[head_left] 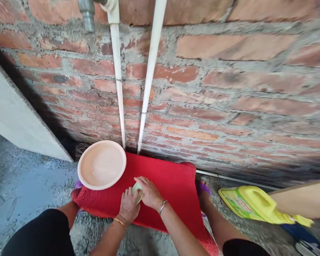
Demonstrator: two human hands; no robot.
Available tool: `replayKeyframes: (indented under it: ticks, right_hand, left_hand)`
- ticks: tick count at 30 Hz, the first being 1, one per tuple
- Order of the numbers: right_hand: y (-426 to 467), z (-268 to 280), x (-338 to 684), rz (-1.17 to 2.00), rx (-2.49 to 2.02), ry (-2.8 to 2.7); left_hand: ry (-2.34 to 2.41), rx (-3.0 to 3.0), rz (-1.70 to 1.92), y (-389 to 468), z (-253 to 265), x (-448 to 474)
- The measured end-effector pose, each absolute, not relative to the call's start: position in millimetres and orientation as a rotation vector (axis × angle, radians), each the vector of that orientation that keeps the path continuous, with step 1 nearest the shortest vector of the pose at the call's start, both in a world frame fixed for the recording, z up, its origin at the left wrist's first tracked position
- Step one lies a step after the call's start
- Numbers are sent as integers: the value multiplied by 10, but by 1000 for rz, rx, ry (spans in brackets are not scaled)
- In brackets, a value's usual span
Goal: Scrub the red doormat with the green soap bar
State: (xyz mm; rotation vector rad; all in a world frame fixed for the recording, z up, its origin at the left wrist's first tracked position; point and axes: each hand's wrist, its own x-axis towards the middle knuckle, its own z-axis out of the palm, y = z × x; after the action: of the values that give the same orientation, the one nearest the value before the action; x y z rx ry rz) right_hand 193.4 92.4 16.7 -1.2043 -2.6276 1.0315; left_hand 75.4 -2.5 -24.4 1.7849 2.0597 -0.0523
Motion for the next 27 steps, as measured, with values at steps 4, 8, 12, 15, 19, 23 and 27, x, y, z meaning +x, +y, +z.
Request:
replayKeyframes:
  ticks: [4, 8, 12, 15, 19, 23, 27]
  right_hand:
    - [377, 265, 2121, 1096, -1367, -2726]
    - [64, 307, 2379, 1158, -1521, -2748]
    - [-115, 338, 2474, 1252, -1570, -2781]
    - [-173, 377, 2426, 1203, -1540, -2725]
    - [-136, 393, 2389, 994, -1833, -2499]
    - [-77, 305, 2484, 739, -2150, -2287]
    - [-96, 236, 2559, 726, -2294, -2318]
  left_hand:
    - [1748, 1877, -82, -143, 21, 697]
    - [1527, 1947, -84, -311, 138, 799]
    - [1352, 2018, -124, -425, 268, 872]
    - [1345, 1976, -188, -451, 419, 739]
    - [1622, 1821, -265, -383, 570, 301]
    - [2041, 1696, -428, -279, 498, -102]
    - [2163, 1624, -565, -255, 233, -157]
